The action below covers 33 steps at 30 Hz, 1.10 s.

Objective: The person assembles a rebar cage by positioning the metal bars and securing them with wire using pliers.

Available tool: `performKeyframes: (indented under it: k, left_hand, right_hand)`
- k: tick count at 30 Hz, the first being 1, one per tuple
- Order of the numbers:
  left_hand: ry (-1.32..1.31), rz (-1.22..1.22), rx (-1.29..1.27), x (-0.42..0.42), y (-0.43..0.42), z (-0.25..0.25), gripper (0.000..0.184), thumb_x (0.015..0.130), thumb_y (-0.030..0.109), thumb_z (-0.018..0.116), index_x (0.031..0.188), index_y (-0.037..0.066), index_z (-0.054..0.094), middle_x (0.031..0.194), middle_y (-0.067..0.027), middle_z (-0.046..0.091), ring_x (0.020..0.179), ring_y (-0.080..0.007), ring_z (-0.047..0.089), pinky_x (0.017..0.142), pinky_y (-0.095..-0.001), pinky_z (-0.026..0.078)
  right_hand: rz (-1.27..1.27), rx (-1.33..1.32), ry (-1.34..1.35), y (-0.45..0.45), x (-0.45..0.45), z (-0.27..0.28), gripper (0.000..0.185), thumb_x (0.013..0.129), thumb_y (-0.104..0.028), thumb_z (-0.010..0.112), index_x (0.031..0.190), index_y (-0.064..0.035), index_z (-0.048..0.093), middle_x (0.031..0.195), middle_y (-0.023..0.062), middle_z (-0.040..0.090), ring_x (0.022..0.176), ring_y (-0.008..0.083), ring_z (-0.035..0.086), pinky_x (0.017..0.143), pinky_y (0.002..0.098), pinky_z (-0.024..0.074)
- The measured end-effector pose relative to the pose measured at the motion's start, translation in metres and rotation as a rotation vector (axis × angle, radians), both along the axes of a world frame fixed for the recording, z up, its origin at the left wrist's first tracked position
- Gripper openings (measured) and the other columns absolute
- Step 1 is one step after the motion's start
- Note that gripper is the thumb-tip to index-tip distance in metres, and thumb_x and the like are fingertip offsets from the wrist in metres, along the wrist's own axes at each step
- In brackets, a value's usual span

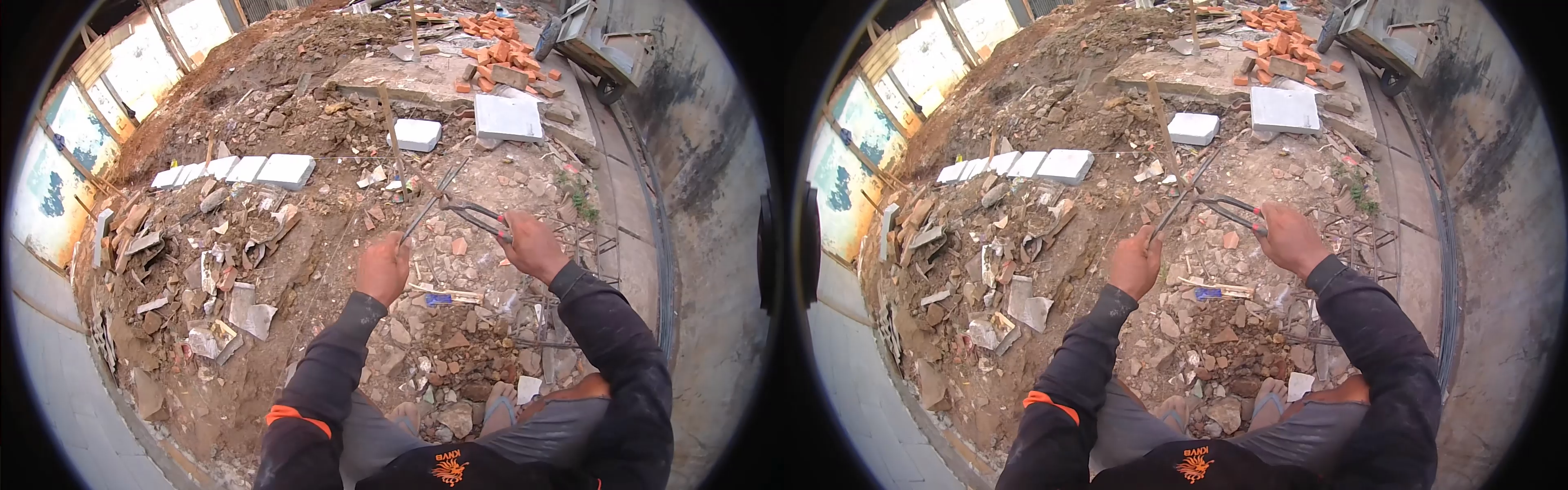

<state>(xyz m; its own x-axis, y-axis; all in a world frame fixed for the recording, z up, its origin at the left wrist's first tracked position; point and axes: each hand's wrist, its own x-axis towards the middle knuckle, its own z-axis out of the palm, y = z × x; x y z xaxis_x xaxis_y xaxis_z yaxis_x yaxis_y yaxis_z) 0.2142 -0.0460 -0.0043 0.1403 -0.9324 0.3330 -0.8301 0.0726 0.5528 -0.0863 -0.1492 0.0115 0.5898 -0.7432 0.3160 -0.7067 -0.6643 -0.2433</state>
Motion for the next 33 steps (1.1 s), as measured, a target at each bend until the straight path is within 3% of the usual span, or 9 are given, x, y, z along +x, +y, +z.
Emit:
performKeyframes:
  k: [3, 5, 12, 14, 16, 17, 20, 25, 33]
  left_hand:
    - [-0.026, -0.038, 0.074, 0.010, -0.001, -0.002, 0.023, 0.098, 0.025, 0.064, 0.108, 0.004, 0.069, 0.084, -0.0233, 0.071, 0.081, -0.0446, 0.068, 0.073, -0.0534, 0.054]
    - [-0.073, -0.158, 0.130, 0.024, 0.002, -0.006, 0.025, 0.098, 0.025, 0.064, 0.110, 0.004, 0.069, 0.085, -0.0231, 0.071, 0.082, -0.0447, 0.068, 0.074, -0.0534, 0.054]
    - [-0.134, -0.241, 0.145, 0.027, -0.008, -0.013, 0.028, 0.095, 0.024, 0.067, 0.113, 0.003, 0.073, 0.086, -0.0234, 0.071, 0.083, -0.0439, 0.068, 0.075, -0.0515, 0.054]
    - [-0.175, -0.136, 0.180, 0.021, -0.011, -0.014, 0.026, 0.095, 0.024, 0.066, 0.110, 0.003, 0.072, 0.085, -0.0221, 0.071, 0.082, -0.0438, 0.068, 0.073, -0.0516, 0.054]
    - [-0.188, -0.073, 0.173, 0.019, -0.012, -0.021, 0.024, 0.095, 0.024, 0.067, 0.108, 0.004, 0.071, 0.083, -0.0216, 0.071, 0.081, -0.0436, 0.068, 0.072, -0.0519, 0.053]
    - [-0.210, -0.026, 0.148, 0.019, -0.016, -0.022, 0.023, 0.094, 0.024, 0.067, 0.106, 0.005, 0.071, 0.081, -0.0211, 0.070, 0.081, -0.0434, 0.068, 0.071, -0.0522, 0.053]
    - [-0.268, 0.041, 0.026, 0.022, -0.020, -0.022, 0.018, 0.093, 0.024, 0.066, 0.100, 0.007, 0.068, 0.078, -0.0197, 0.070, 0.079, -0.0418, 0.069, 0.069, -0.0526, 0.053]
    - [-0.371, 0.069, 0.112, 0.012, -0.013, -0.027, 0.014, 0.093, 0.019, 0.059, 0.092, 0.007, 0.067, 0.080, -0.0184, 0.070, 0.073, -0.0406, 0.070, 0.065, -0.0540, 0.054]
    - [-0.409, -0.201, 0.162, -0.007, 0.006, -0.028, 0.015, 0.096, 0.021, 0.059, 0.089, 0.008, 0.065, 0.076, -0.0162, 0.069, 0.069, -0.0401, 0.069, 0.060, -0.0516, 0.054]
  right_hand:
    - [-0.011, -0.034, 0.008, -0.020, -0.015, 0.001, 0.024, 0.092, -0.020, 0.070, 0.106, -0.0049, 0.057, 0.091, 0.0160, 0.064, 0.088, 0.0382, 0.066, 0.079, 0.0488, 0.0509]
    - [0.234, -0.113, 0.363, -0.049, -0.052, 0.009, 0.023, 0.092, -0.023, 0.070, 0.104, -0.0073, 0.059, 0.089, 0.0131, 0.064, 0.086, 0.0348, 0.067, 0.078, 0.0459, 0.0508]
    - [0.057, -0.257, 0.332, -0.013, -0.043, 0.005, 0.026, 0.086, -0.023, 0.072, 0.104, -0.0085, 0.060, 0.093, 0.0098, 0.065, 0.092, 0.0308, 0.067, 0.080, 0.0450, 0.0508]
    - [0.041, -0.214, 0.225, -0.010, -0.033, 0.004, 0.029, 0.087, -0.024, 0.072, 0.106, -0.0066, 0.060, 0.091, 0.0113, 0.066, 0.088, 0.0323, 0.067, 0.077, 0.0456, 0.0513]
    - [-0.084, 0.164, 0.231, 0.001, -0.014, 0.001, 0.025, 0.088, -0.026, 0.071, 0.100, -0.0049, 0.064, 0.089, 0.0126, 0.066, 0.083, 0.0330, 0.068, 0.072, 0.0459, 0.0511]
    - [-0.084, 0.166, 0.229, 0.002, -0.008, 0.000, 0.025, 0.088, -0.026, 0.071, 0.100, -0.0049, 0.064, 0.089, 0.0126, 0.066, 0.083, 0.0330, 0.068, 0.072, 0.0459, 0.0511]
    - [-0.057, 0.107, 0.203, 0.004, -0.006, 0.003, 0.021, 0.091, -0.025, 0.068, 0.087, -0.0046, 0.067, 0.087, 0.0135, 0.067, 0.078, 0.0345, 0.068, 0.067, 0.0459, 0.0505]
    - [-0.040, -0.485, 0.479, 0.004, -0.003, 0.038, 0.011, 0.081, -0.019, 0.069, 0.082, -0.0087, 0.065, 0.087, 0.0074, 0.061, 0.088, 0.0262, 0.063, 0.081, 0.0412, 0.0473]
    - [0.284, -0.605, 0.745, -0.073, 0.007, 0.106, 0.007, 0.082, -0.021, 0.070, 0.082, -0.0133, 0.070, 0.089, 0.0030, 0.064, 0.090, 0.0203, 0.065, 0.087, 0.0385, 0.0457]
